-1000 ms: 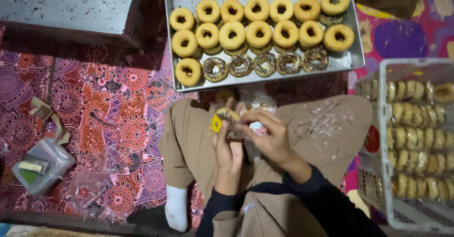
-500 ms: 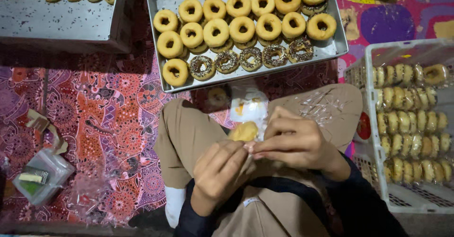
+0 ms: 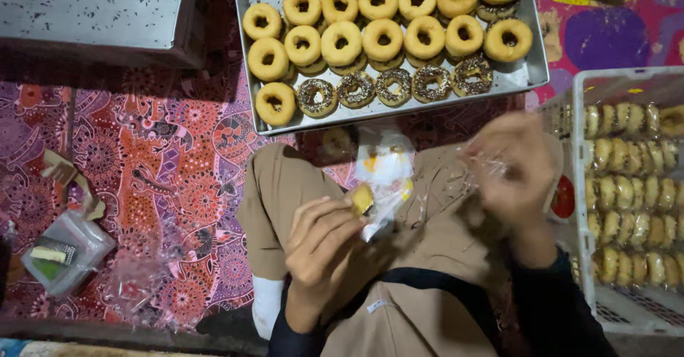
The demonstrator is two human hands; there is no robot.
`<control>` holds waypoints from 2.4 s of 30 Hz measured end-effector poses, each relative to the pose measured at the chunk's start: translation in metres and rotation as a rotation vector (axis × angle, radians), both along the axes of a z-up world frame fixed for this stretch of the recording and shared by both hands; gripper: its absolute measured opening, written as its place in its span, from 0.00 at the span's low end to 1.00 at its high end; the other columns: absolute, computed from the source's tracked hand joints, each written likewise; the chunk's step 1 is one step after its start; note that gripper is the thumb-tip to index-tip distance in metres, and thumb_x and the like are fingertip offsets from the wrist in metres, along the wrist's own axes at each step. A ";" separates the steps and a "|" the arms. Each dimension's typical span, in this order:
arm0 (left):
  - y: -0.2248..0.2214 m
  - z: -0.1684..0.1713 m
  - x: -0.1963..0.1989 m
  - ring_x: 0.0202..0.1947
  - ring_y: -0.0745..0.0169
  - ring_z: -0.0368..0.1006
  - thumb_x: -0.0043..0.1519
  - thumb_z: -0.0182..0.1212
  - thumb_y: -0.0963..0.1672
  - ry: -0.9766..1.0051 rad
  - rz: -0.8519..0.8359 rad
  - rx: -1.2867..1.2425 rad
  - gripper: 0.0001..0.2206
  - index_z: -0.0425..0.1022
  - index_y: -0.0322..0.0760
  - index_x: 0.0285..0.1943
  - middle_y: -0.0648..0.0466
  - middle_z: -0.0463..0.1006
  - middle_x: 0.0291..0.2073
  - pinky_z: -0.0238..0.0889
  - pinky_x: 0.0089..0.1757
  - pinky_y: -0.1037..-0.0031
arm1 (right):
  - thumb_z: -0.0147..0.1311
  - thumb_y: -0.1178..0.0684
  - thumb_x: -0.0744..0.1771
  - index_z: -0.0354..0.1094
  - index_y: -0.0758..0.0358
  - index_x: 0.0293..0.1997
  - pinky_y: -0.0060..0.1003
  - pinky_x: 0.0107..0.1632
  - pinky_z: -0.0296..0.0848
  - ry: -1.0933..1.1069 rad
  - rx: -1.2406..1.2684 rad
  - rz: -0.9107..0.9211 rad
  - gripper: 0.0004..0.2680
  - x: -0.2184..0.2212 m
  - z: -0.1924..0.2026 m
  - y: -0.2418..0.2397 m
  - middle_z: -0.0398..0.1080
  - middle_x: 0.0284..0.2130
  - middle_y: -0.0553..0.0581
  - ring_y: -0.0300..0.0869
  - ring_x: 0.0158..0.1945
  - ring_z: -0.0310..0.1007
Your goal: The person sits on a patterned floor mat and repeatedly picks doughnuts from a metal tray, places them into small plastic bags, and then places the filled bags into a white plastic crate. The doughnuts include plain and chocolate-sprinkled varieties.
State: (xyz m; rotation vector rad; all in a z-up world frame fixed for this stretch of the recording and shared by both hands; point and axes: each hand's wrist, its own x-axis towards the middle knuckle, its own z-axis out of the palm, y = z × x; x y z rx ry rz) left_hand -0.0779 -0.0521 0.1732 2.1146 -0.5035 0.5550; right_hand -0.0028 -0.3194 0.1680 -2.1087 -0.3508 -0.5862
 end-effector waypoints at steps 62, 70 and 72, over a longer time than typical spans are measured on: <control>-0.074 -0.244 0.114 0.39 0.67 0.79 0.66 0.63 0.42 0.998 -0.345 -0.693 0.11 0.80 0.26 0.51 0.51 0.84 0.39 0.71 0.44 0.73 | 0.62 0.54 0.62 0.72 0.61 0.38 0.45 0.49 0.65 -0.070 -0.654 0.493 0.07 0.033 -0.128 -0.008 0.73 0.38 0.51 0.43 0.43 0.72; -0.052 -0.136 0.075 0.42 0.69 0.81 0.69 0.56 0.40 0.655 0.040 -0.572 0.12 0.68 0.33 0.61 0.49 0.87 0.40 0.70 0.47 0.75 | 0.57 0.52 0.62 0.73 0.59 0.42 0.45 0.49 0.66 -0.177 -0.919 0.523 0.08 -0.004 -0.121 0.027 0.75 0.41 0.51 0.42 0.48 0.73; -0.062 -0.124 0.067 0.49 0.67 0.81 0.71 0.54 0.39 0.474 0.048 -0.482 0.11 0.70 0.35 0.61 0.49 0.86 0.46 0.72 0.50 0.72 | 0.56 0.51 0.62 0.72 0.61 0.46 0.51 0.61 0.64 -0.059 -1.037 0.354 0.11 -0.007 -0.118 0.043 0.75 0.45 0.56 0.47 0.56 0.73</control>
